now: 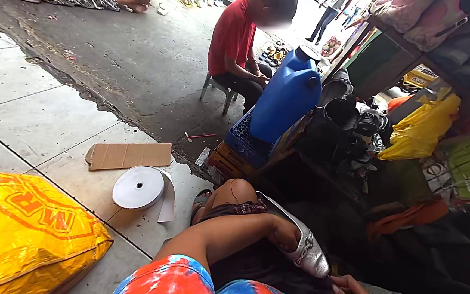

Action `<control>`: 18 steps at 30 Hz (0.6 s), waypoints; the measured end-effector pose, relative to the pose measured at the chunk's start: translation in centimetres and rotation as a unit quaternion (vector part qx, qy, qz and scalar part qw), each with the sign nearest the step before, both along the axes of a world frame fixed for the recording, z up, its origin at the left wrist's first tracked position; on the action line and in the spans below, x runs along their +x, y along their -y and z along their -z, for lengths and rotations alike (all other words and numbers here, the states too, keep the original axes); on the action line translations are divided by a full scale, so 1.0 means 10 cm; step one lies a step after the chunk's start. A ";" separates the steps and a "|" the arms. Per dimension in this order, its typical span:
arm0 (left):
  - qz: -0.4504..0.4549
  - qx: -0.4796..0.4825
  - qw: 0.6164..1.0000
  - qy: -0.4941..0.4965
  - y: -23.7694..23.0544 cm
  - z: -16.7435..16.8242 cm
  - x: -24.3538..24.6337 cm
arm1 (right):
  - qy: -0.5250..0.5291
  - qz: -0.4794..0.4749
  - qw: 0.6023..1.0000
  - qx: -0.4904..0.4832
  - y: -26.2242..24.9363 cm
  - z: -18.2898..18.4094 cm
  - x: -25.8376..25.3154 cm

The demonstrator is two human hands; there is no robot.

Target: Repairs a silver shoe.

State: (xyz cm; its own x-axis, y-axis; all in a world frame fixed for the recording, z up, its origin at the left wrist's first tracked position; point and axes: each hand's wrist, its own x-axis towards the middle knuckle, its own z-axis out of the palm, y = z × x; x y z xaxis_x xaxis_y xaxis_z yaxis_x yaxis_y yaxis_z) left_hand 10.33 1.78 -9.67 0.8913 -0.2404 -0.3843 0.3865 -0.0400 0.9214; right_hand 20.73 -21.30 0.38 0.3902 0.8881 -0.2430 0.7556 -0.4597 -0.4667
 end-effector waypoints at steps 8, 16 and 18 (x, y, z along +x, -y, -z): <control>-0.006 0.144 0.986 0.079 -0.02 -0.11 -0.09 | 0.024 0.025 0.999 0.014 0.07 0.09 -0.07; -0.046 0.254 0.952 0.166 -0.04 -0.13 -0.33 | 0.094 -0.066 0.987 -0.108 -0.27 -0.17 -0.06; -0.053 0.291 0.939 0.176 -0.03 -0.12 -0.34 | 0.048 -0.078 0.993 -0.076 -0.28 -0.16 0.00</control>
State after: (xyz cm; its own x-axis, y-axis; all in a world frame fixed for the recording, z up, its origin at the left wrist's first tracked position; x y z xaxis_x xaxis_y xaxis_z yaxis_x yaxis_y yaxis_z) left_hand 6.92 2.11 -8.51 0.9947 0.0163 -0.1011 0.0932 -0.5550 0.8266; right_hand 20.77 -18.47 2.00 0.2777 0.8959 -0.3469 0.8611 -0.3922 -0.3236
